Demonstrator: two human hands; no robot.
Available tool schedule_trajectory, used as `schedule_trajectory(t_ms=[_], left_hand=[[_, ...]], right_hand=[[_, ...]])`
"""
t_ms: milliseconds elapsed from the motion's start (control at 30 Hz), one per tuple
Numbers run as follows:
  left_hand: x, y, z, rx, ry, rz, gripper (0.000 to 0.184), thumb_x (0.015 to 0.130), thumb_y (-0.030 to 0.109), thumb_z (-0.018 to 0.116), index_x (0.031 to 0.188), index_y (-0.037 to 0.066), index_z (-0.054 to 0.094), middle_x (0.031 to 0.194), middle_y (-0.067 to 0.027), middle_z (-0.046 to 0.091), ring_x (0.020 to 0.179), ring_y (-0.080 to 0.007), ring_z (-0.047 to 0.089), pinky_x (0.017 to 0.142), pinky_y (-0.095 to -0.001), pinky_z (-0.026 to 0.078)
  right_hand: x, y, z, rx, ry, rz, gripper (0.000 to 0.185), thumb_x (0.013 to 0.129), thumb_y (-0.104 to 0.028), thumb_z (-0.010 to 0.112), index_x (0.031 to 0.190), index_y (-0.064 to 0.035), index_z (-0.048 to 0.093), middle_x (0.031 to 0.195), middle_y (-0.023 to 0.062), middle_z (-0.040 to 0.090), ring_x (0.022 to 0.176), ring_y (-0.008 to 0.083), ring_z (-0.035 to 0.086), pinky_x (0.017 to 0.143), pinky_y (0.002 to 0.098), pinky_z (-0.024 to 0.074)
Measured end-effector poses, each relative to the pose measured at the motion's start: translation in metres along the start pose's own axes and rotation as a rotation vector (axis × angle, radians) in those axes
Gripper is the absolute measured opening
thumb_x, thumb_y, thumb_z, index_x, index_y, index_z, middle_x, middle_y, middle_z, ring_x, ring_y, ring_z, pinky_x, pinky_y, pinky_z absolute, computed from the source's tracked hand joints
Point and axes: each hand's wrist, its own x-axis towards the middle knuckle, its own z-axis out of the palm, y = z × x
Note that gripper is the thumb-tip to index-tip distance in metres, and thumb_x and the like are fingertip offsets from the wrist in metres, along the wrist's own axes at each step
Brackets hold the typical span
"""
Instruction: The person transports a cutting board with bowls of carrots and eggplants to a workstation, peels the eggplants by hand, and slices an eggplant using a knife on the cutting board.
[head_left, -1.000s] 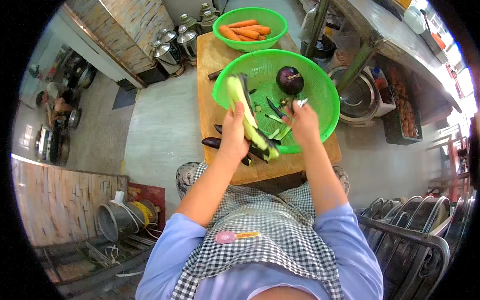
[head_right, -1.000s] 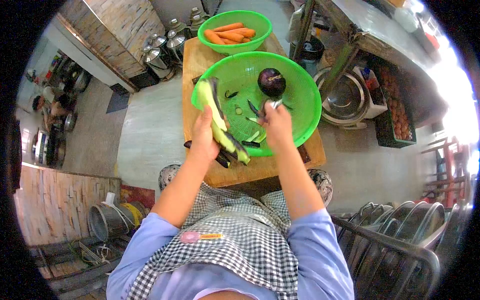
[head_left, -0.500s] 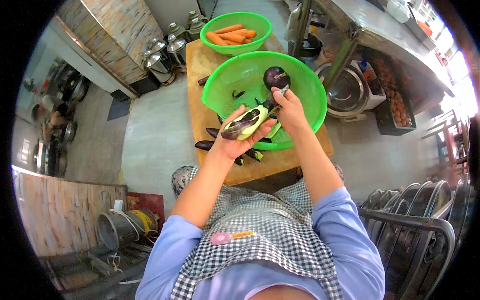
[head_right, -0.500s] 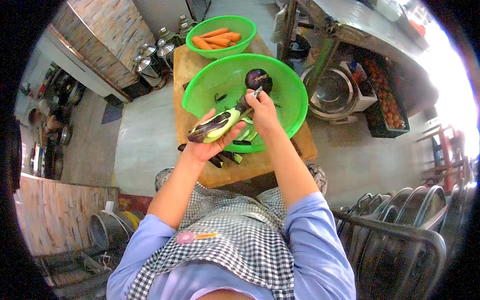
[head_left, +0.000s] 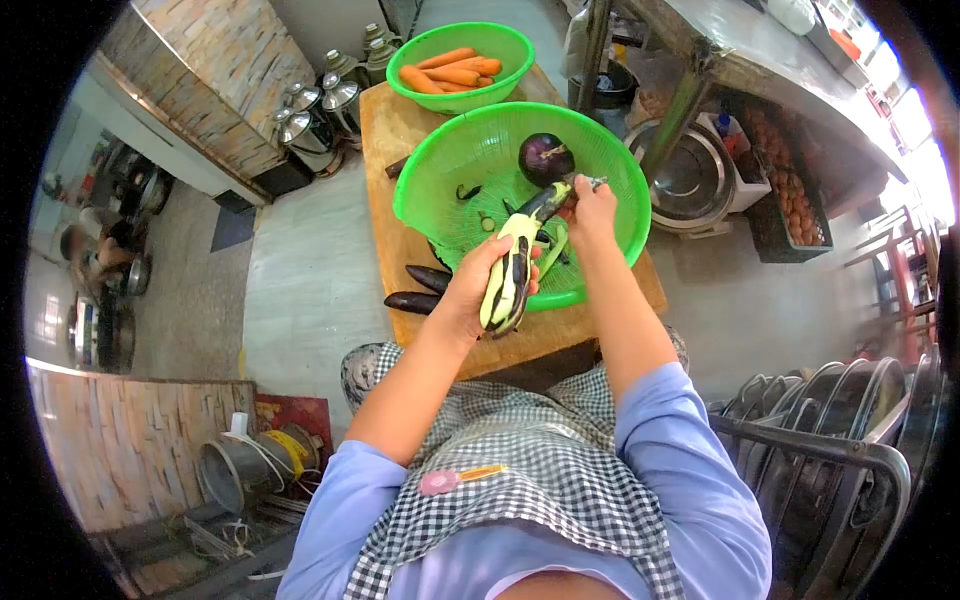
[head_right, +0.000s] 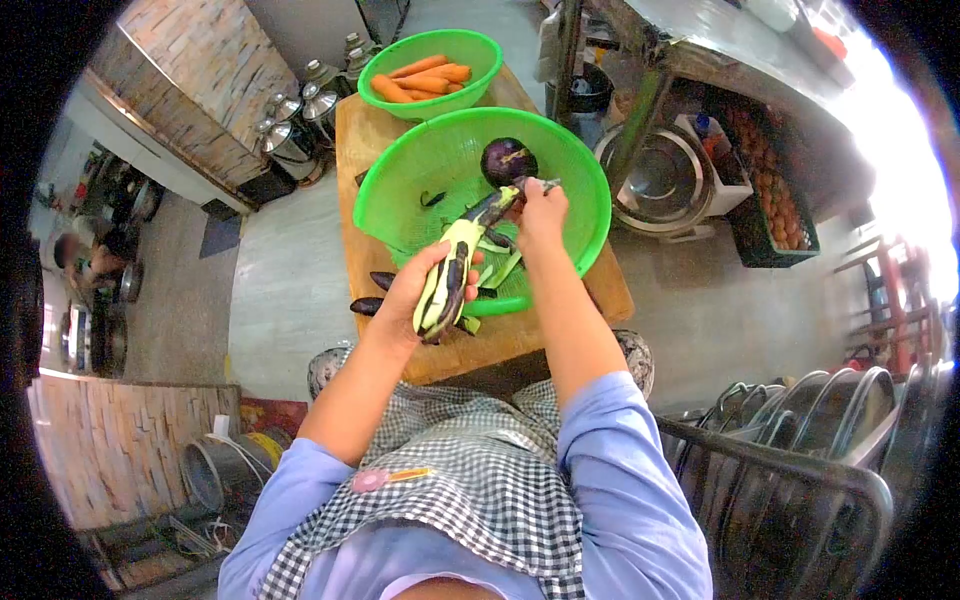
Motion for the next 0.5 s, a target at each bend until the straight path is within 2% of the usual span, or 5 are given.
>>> schedule_trajectory(t_ms=[133,267,400,433,500], left_hand=[[0.011,0.004,-0.004,0.104,0.094,0.093,0.032,0.09,0.02,0.047,0.117,0.003,0.044,0.094,-0.011,0.059,0.072,-0.017,0.06,0.058,-0.0313,0.055],[0.017,0.002,0.017,0.363,0.138,0.214,0.046,0.09,0.017,0.049,0.132,0.009,0.034,0.096,-0.0046,0.054,0.075,-0.0128,0.056,0.063,-0.0276,0.05],[0.018,0.003,0.008,0.599,0.091,0.305,0.06,0.089,0.013,0.052,0.14,0.003,0.022,0.119,-0.0065,0.047,0.101,-0.0134,0.048,0.084,-0.0257,0.042],[0.013,0.009,0.011,0.584,0.06,0.242,0.063,0.088,0.013,0.052,0.14,-0.001,0.018,0.128,-0.0087,0.041,0.111,-0.0149,0.042,0.094,-0.0254,0.035],[0.015,0.012,0.006,0.667,0.074,0.292,0.064,0.088,0.013,0.053,0.139,-0.001,0.019,0.13,-0.0091,0.04,0.113,-0.0161,0.041,0.096,-0.0263,0.034]], right_hand=[[-0.017,-0.011,0.009,-0.143,-0.26,-0.063,0.011,0.087,-0.011,0.054,0.093,-0.0015,0.053,0.086,0.0045,0.059,0.081,0.0146,0.058,0.07,0.0284,0.0471],[-0.01,0.021,0.014,-0.569,-0.346,-0.514,0.016,0.082,-0.013,0.059,0.093,-0.0003,0.058,0.086,0.0035,0.058,0.081,0.0184,0.056,0.076,0.0259,0.0433],[0.023,0.016,0.009,-0.52,-0.037,-0.305,0.015,0.083,-0.014,0.06,0.083,0.0,0.055,0.08,0.0053,0.057,0.071,0.0191,0.054,0.065,0.0296,0.0442],[0.021,0.009,0.008,-0.261,0.031,-0.193,0.014,0.084,-0.014,0.058,0.082,-0.0005,0.053,0.078,0.005,0.057,0.064,0.0183,0.052,0.059,0.0314,0.0436],[0.012,-0.001,0.008,-0.118,-0.1,-0.132,0.013,0.085,-0.013,0.058,0.085,-0.0005,0.053,0.079,0.0044,0.057,0.065,0.0173,0.053,0.06,0.0315,0.0442]])
